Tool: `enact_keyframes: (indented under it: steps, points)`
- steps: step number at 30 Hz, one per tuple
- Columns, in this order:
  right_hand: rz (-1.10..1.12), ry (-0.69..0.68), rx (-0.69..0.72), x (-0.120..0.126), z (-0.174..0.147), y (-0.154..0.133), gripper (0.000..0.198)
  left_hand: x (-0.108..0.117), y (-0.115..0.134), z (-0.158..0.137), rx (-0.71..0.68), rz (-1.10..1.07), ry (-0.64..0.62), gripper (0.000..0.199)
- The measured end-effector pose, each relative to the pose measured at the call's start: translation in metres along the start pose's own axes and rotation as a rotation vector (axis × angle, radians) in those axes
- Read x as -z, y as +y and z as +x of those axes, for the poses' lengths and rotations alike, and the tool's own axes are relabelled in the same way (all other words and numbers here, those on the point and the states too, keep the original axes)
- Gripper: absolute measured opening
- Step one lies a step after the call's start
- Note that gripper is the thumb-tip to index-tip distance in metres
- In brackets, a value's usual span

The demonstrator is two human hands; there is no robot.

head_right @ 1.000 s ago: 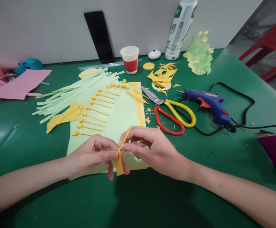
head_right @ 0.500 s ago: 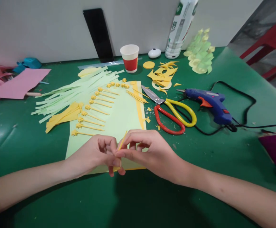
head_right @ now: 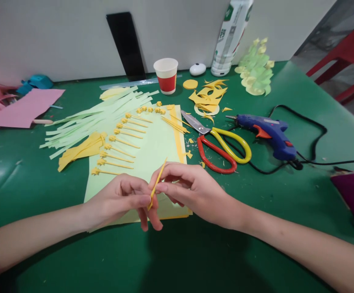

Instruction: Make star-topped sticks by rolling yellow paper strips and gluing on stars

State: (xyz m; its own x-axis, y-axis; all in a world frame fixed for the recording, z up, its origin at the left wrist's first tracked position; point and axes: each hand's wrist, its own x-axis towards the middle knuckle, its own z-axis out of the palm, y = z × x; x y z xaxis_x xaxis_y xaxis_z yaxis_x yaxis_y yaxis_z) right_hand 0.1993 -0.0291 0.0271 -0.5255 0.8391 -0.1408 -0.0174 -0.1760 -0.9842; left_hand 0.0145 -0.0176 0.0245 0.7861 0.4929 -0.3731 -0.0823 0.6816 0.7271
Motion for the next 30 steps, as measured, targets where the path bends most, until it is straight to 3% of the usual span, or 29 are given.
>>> enact_keyframes:
  steps: [9,16,22,26,30]
  points:
    - [-0.001,0.07,0.087,-0.005,0.001,0.003,0.005,-0.003,-0.003,0.004,-0.014,-0.018,0.123,0.012]
    - [0.266,-0.094,0.049,-0.01,-0.002,0.005,0.013,-0.004,-0.005,0.006,0.025,-0.015,0.17,0.018]
    - [0.046,-0.028,0.058,-0.008,-0.001,-0.001,0.016,-0.005,-0.002,0.004,0.012,0.12,0.218,0.013]
    - [-0.042,0.058,0.026,-0.005,0.003,-0.005,0.017,-0.001,0.005,0.003,-0.195,0.403,0.319,0.012]
    - [0.027,0.056,-0.133,-0.005,0.002,-0.005,0.019,0.005,0.007,0.003,-0.461,0.563,0.285,0.018]
